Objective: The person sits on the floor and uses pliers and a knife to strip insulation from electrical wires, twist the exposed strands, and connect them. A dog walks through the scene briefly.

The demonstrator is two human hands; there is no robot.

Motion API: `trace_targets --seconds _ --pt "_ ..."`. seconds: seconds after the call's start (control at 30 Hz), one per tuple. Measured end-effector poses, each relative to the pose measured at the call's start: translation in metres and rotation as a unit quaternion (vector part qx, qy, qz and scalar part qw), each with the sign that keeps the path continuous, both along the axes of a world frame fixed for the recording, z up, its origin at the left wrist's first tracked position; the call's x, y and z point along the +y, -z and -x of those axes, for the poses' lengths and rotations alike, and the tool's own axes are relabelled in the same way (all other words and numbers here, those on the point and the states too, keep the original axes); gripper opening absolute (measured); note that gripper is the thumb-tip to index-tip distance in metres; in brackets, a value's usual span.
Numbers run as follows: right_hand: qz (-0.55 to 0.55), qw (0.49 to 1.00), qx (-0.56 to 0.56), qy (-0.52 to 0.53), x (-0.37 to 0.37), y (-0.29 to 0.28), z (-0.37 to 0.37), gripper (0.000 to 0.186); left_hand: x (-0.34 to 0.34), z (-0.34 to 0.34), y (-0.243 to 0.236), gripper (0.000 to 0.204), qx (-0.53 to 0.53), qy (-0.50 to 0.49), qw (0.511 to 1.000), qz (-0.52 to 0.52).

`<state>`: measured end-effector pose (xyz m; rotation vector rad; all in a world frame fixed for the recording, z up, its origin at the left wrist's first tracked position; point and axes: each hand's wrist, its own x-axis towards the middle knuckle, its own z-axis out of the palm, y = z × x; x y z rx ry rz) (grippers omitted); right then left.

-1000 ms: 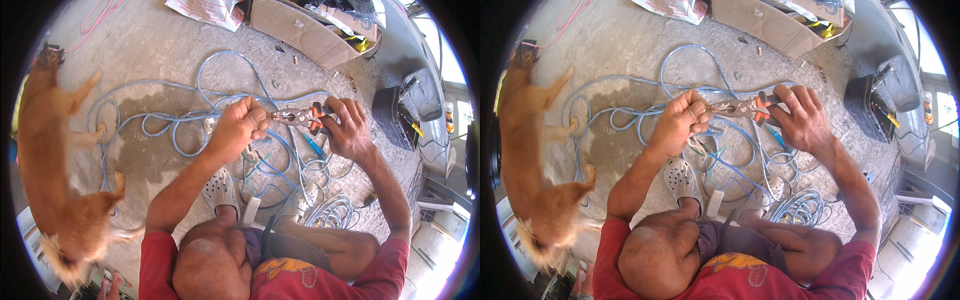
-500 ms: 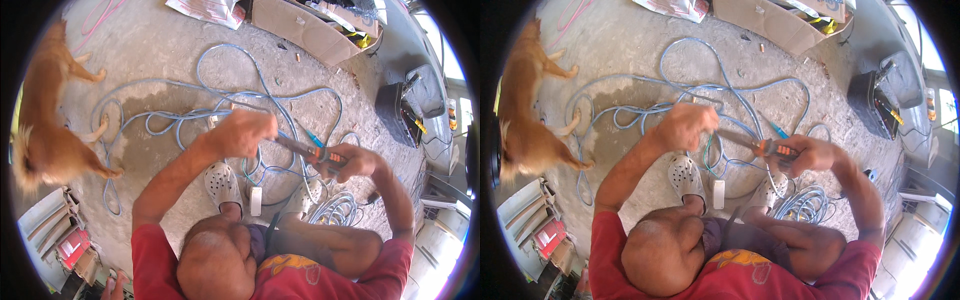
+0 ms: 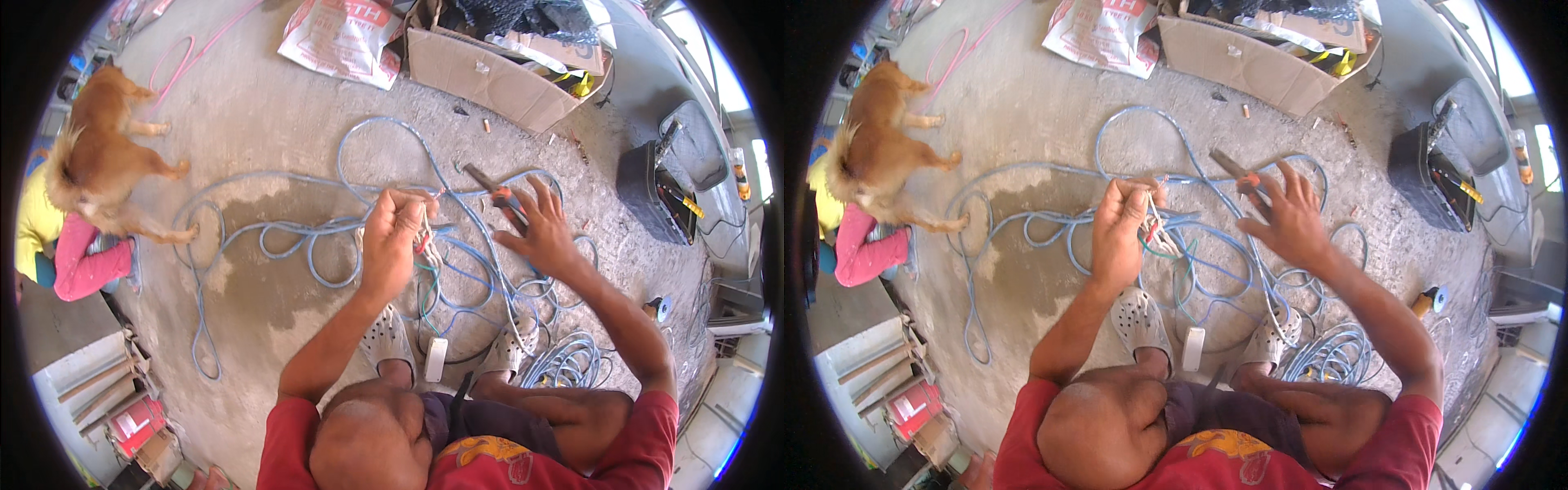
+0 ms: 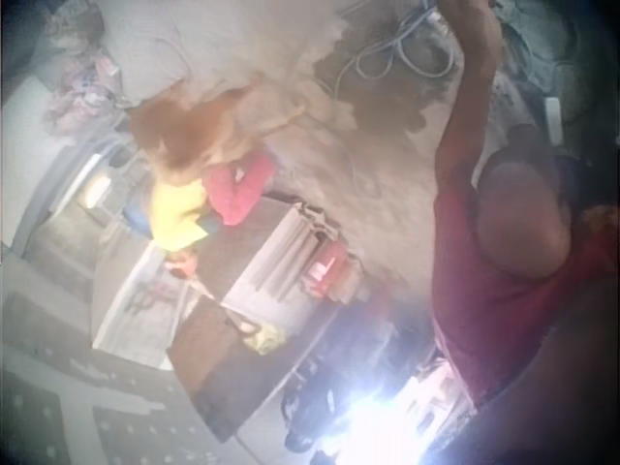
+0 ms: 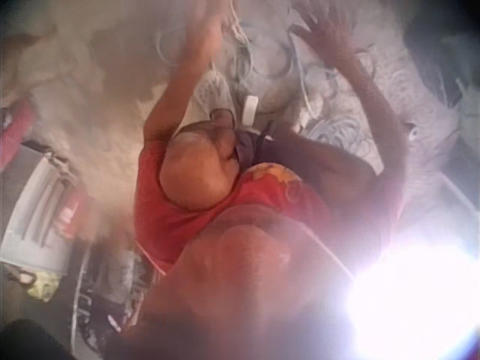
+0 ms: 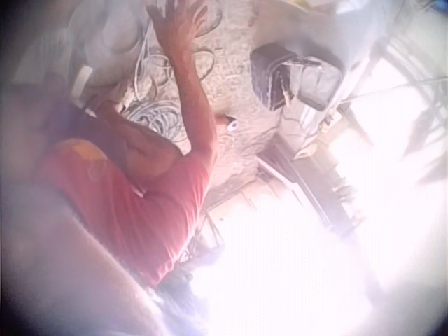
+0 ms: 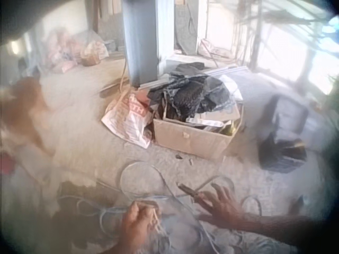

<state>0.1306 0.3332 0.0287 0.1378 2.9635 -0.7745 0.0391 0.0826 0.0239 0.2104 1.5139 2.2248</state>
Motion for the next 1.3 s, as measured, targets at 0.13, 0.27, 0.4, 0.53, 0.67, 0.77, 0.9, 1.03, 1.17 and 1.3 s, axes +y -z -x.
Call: trace_targets --seconds 0.13,0.27,0.4,0.53,0.67,0.77,0.9,1.03,1.17,1.3 --pt "0.244 0.954 0.143 -0.096 -0.074 -0.035 0.031 0.040 0.016 -0.005 -0.012 0.017 0.053 -0.038 0.997 0.031" --pt "0.410 0.911 0.019 0.039 -0.093 -0.040 0.050 0.035 0.016 0.002 -0.022 0.020 0.043 -0.067 0.995 0.067" --pt "0.476 0.878 0.038 0.015 -0.097 -0.026 0.045 0.030 0.018 0.001 -0.032 0.020 0.003 -0.039 0.998 0.058" --pt "0.528 0.847 -0.030 0.055 -0.094 -0.020 0.044 0.023 0.006 0.004 -0.018 0.021 0.050 -0.027 0.991 0.118" --pt "0.356 0.921 -0.129 -0.085 -0.055 -0.040 0.057 0.025 -0.008 0.012 -0.006 0.021 0.172 -0.008 0.961 0.217" --pt "0.201 0.963 -0.107 -0.142 -0.042 -0.066 0.072 0.025 -0.013 0.017 -0.007 0.021 0.242 0.019 0.943 0.228" --pt "0.215 0.968 -0.098 -0.086 -0.035 -0.078 0.072 0.028 -0.019 0.018 -0.037 0.019 0.177 0.141 0.936 0.270" --pt "0.262 0.956 -0.073 -0.106 -0.033 -0.066 0.069 0.026 -0.021 0.014 -0.024 0.020 0.176 0.107 0.949 0.237" --pt "0.259 0.958 -0.063 -0.109 -0.037 -0.066 0.068 0.027 -0.014 0.007 -0.019 0.024 0.200 0.055 0.955 0.211" --pt "0.262 0.959 -0.089 -0.069 -0.041 -0.075 0.065 0.030 -0.010 0.011 -0.029 0.027 0.201 0.100 0.954 0.199"
